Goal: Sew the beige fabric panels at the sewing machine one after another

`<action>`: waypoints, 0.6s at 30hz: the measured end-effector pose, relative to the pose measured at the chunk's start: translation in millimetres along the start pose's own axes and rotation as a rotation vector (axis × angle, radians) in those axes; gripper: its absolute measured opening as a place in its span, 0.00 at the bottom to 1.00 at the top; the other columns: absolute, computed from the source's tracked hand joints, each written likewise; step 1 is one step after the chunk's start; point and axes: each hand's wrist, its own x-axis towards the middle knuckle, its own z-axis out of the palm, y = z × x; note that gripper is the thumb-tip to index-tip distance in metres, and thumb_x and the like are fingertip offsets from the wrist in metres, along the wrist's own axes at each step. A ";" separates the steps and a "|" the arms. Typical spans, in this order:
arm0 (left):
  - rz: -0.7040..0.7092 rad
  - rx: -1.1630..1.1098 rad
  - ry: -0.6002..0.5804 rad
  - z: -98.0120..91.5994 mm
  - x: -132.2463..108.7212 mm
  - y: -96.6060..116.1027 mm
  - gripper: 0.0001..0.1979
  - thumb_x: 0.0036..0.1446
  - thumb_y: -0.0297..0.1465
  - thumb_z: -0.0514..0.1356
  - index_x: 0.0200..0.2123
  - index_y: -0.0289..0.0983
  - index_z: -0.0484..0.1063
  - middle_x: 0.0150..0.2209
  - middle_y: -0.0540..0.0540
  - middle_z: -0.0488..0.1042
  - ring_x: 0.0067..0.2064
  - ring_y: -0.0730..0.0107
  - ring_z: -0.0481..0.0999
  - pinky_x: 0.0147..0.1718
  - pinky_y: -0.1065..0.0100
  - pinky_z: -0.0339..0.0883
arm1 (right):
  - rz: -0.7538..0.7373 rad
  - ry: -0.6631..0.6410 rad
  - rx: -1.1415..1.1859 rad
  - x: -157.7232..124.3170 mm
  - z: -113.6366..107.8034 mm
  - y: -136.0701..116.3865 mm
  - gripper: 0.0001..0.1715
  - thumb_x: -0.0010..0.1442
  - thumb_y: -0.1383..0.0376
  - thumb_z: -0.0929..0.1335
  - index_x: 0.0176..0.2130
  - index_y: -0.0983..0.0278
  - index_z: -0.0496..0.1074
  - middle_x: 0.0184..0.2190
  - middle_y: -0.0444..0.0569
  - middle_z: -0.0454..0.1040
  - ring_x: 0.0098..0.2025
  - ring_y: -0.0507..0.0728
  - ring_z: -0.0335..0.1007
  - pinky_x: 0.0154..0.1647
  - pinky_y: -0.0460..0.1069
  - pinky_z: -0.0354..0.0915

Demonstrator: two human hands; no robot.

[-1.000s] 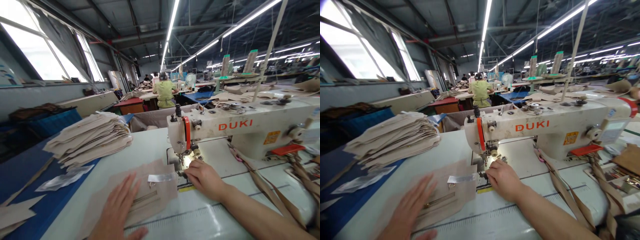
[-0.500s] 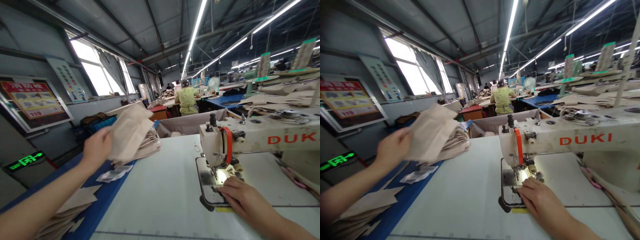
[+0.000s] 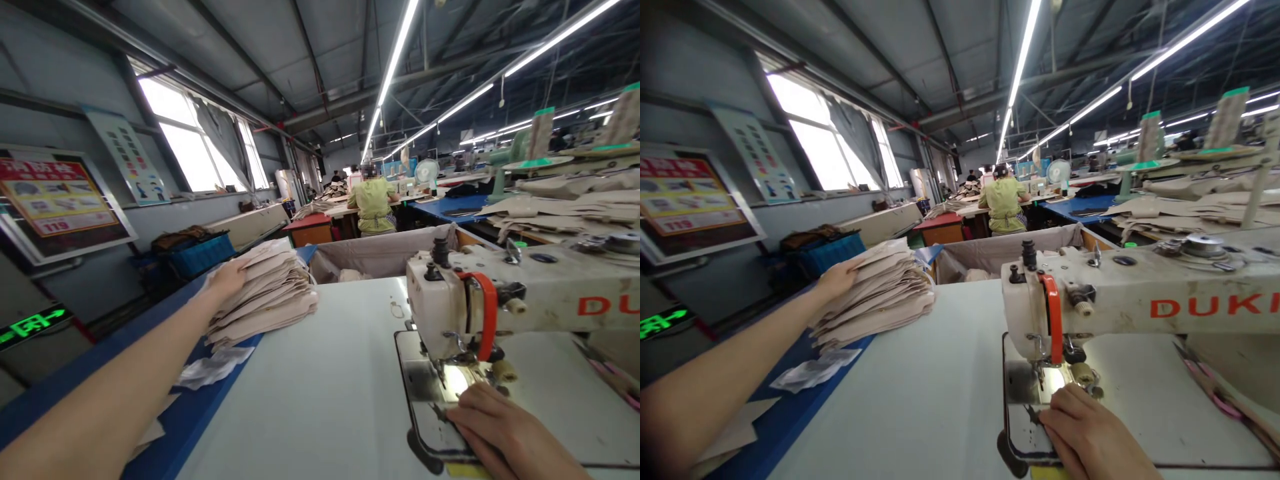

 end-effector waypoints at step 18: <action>-0.151 -0.029 -0.711 -102.2 -209.1 -107.8 0.32 0.34 0.45 0.65 0.45 0.39 0.81 0.50 0.40 0.79 0.52 0.43 0.78 0.51 0.58 0.72 | -0.137 0.180 -0.072 -13.3 5.7 7.2 0.17 0.70 0.59 0.61 0.41 0.55 0.78 0.35 0.44 0.82 0.35 0.56 0.80 0.33 0.44 0.75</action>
